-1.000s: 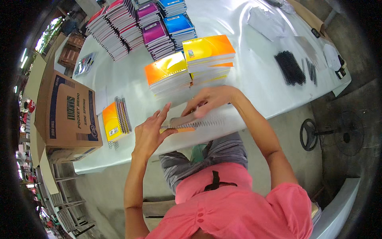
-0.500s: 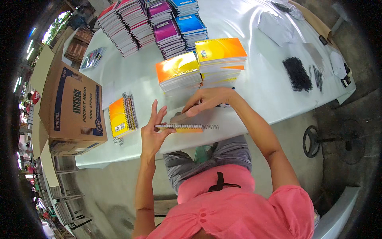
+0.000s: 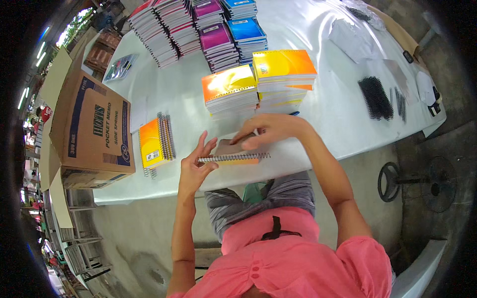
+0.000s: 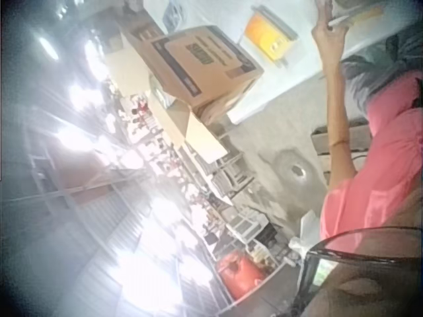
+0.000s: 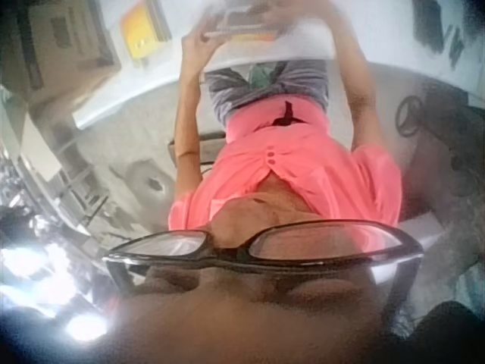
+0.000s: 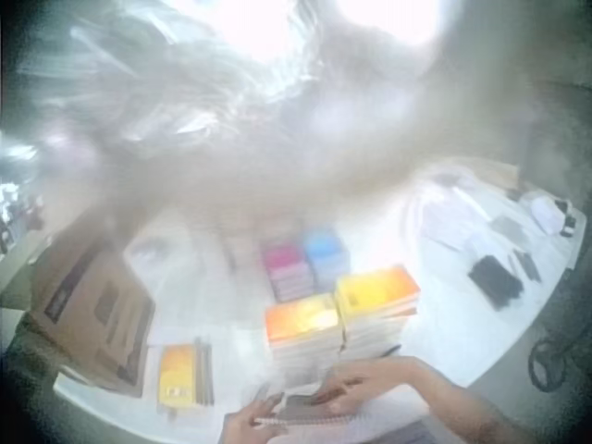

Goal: The person prepares spiral notebooks by using pliers to trim the wire and then smoothing the edges with a small block.

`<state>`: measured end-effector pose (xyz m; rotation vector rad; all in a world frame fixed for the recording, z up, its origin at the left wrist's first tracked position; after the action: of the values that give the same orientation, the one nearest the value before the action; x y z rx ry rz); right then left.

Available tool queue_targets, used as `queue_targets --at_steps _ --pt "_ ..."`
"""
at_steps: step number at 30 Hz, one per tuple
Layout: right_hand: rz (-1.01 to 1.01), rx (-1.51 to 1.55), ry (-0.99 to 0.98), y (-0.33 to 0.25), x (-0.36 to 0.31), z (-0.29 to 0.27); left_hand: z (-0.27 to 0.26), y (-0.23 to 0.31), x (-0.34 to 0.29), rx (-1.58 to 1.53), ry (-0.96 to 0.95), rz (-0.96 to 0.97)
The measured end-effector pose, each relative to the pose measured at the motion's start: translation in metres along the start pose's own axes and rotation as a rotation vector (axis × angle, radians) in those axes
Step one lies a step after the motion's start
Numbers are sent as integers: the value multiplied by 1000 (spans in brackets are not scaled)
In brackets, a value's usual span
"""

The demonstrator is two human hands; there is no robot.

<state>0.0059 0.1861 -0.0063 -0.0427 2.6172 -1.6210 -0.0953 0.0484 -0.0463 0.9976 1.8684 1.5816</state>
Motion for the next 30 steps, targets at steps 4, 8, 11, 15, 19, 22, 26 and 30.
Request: queue_targets --at_steps 4,8,11,15,19,22,26,30 --pt "-56 -316 245 -20 -90 -55 13 -11 -7 -142 -201 -73" --pt "637 -393 614 47 -198 -120 10 -2 -3 -182 -135 -112" --pt "609 -1335 918 35 -227 -128 4 11 3 -253 -58 -38" --pt "121 -942 943 23 -148 -78 8 5 -3 -331 54 -54" --pt "10 -978 824 40 -91 -26 9 -7 -7 -104 39 12" --pt "144 -899 858 38 -86 -24 10 7 -9 -45 108 47" --pt "19 -548 784 -32 -66 22 7 49 -12 472 229 246" --pt "-161 -585 774 -75 -47 39 10 67 -15 713 275 376"
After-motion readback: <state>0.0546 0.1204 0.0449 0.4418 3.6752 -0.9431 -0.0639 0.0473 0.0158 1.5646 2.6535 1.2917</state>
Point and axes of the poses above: each hand's wrist, its own x-axis towards the middle knuckle, its own z-axis out of the palm, y = z × x, the point moved 10 cm from there along x, towards the middle knuckle, and after that the axes turned 9 degrees about y, right-handed, at the moved point
